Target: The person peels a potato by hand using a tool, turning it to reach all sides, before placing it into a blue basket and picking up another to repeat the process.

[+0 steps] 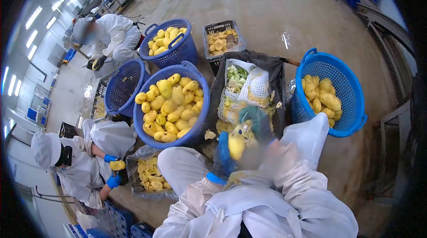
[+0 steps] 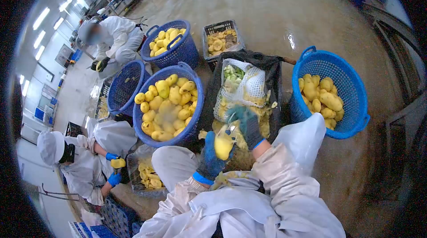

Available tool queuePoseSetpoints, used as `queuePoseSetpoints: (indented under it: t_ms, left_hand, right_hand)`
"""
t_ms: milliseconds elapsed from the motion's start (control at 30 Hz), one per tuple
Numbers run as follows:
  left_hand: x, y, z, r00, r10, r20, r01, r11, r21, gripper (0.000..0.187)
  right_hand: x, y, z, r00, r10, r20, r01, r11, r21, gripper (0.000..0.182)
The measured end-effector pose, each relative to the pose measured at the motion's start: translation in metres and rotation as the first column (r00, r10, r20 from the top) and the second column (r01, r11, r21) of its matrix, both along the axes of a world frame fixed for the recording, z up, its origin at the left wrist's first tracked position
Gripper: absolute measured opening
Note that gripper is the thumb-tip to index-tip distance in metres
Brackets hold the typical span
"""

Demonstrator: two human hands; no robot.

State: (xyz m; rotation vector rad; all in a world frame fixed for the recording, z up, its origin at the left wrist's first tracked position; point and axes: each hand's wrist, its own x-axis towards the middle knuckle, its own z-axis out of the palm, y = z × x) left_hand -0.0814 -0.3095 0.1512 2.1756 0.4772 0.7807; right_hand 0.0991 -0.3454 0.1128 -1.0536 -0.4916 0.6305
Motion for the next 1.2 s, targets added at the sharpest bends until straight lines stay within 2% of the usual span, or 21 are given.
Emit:
queuePoseSetpoints:
  t_ms: [33, 67, 100, 167, 200, 267, 300, 333, 433, 467, 533, 633, 700, 767, 833, 900, 933, 1033, 1067, 1133, 1200]
  left_hand:
    - [0.001, 0.001, 0.006, 1.0, -0.009, 0.028, 0.006, 0.996, 0.083, 0.068]
    - [0.002, 0.004, 0.005, 0.997, -0.022, 0.075, 0.029, 0.996, -0.09, 0.068]
    - [0.003, 0.004, 0.0, 0.993, -0.032, 0.118, 0.062, 0.962, -0.267, 0.068]
    - [0.001, 0.0, -0.011, 0.996, -0.037, 0.083, 0.063, 0.942, -0.33, 0.067]
    - [0.001, 0.004, -0.012, 0.999, -0.04, 0.008, 0.041, 0.978, -0.202, 0.066]
    - [0.0, 0.006, -0.003, 0.998, -0.049, -0.024, 0.05, 0.998, 0.039, 0.064]
    - [-0.002, 0.005, 0.001, 0.995, -0.065, 0.079, 0.092, 0.904, -0.418, 0.062]
    - [-0.001, 0.008, 0.004, 0.982, -0.034, 0.184, 0.165, 0.617, -0.77, 0.061]
    - [0.0, 0.004, 0.013, 0.931, 0.232, 0.282, 0.3, -0.042, -0.953, 0.044]
    - [0.004, 0.0, 0.011, 0.917, 0.221, 0.333, 0.31, 0.13, -0.942, 0.041]
    - [0.007, 0.014, 0.013, 0.924, 0.326, 0.199, 0.311, -0.341, -0.887, 0.034]
    - [0.012, 0.01, 0.014, 0.864, 0.469, 0.183, 0.364, -0.33, -0.871, 0.03]
    - [0.011, 0.014, -0.002, 0.86, 0.404, 0.312, 0.471, -0.389, -0.792, 0.025]
    - [0.011, 0.015, -0.012, 0.856, 0.361, 0.369, 0.489, -0.338, -0.804, 0.023]
    - [0.01, 0.01, -0.015, 0.853, 0.365, 0.372, 0.458, -0.184, -0.87, 0.027]
    - [0.011, 0.005, -0.006, 0.83, 0.394, 0.395, 0.449, -0.049, -0.892, 0.038]
    - [0.013, 0.006, 0.003, 0.81, 0.446, 0.382, 0.49, -0.155, -0.858, 0.041]
    - [0.016, 0.0, 0.004, 0.813, 0.434, 0.389, 0.524, -0.254, -0.813, 0.043]
    - [0.014, 0.0, 0.002, 0.827, 0.41, 0.384, 0.494, -0.206, -0.844, 0.043]
    - [0.009, 0.0, 0.0, 0.859, 0.378, 0.344, 0.396, -0.065, -0.916, 0.044]
    - [0.004, 0.002, -0.001, 0.923, 0.244, 0.298, 0.167, 0.445, -0.88, 0.045]
  right_hand:
    - [0.011, 0.003, -0.008, 0.995, -0.093, -0.046, 0.093, 0.996, -0.001, 0.03]
    - [0.024, 0.001, -0.003, 0.986, -0.113, 0.119, 0.12, 0.992, -0.051, 0.031]
    - [0.02, 0.002, -0.004, 0.999, -0.039, 0.009, 0.038, 0.998, 0.056, 0.031]
    - [-0.002, -0.004, 0.007, 0.973, 0.145, -0.18, -0.092, 0.958, 0.273, 0.031]
    - [-0.017, -0.006, 0.016, 0.987, 0.128, 0.098, -0.137, 0.986, 0.095, 0.03]
    - [0.014, 0.0, -0.012, 0.993, -0.067, 0.098, 0.068, 0.998, -0.002, 0.029]
    - [0.024, 0.002, -0.006, 0.982, -0.158, 0.102, 0.163, 0.985, -0.047, 0.029]
    - [0.033, -0.006, 0.0, 0.968, -0.249, -0.036, 0.248, 0.969, -0.017, 0.03]
    - [0.036, -0.014, 0.023, 0.954, -0.235, -0.188, 0.241, 0.97, 0.011, 0.031]
    - [0.035, -0.013, 0.021, 0.948, -0.139, -0.286, 0.175, 0.979, 0.102, 0.031]
    - [0.025, -0.018, 0.012, 0.946, -0.073, -0.316, 0.102, 0.992, 0.078, 0.032]
    - [-0.011, -0.015, 0.001, 0.989, 0.007, -0.15, -0.003, 0.999, 0.033, 0.036]
    - [-0.041, -0.016, 0.026, 0.983, 0.099, -0.154, -0.099, 0.995, 0.011, 0.037]
    - [-0.04, -0.012, 0.019, 0.991, 0.019, 0.133, -0.017, 1.0, -0.017, 0.037]
    - [-0.029, -0.006, 0.009, 0.994, -0.053, 0.098, 0.052, 0.999, 0.014, 0.037]
    - [-0.004, -0.009, -0.007, 0.959, -0.094, -0.267, 0.113, 0.992, 0.056, 0.036]
    - [-0.014, -0.001, -0.019, 0.952, -0.12, -0.282, 0.178, 0.966, 0.19, 0.034]
    - [-0.047, -0.009, 0.029, 0.968, 0.088, -0.235, -0.108, 0.991, -0.073, 0.029]
    - [-0.033, -0.006, 0.005, 0.873, -0.043, 0.486, 0.076, 0.996, -0.048, 0.027]
    - [0.009, -0.01, -0.044, 0.972, 0.111, -0.207, -0.079, 0.985, 0.155, 0.028]
    - [-0.004, -0.012, -0.012, 0.875, 0.103, -0.474, 0.015, 0.971, 0.239, 0.03]
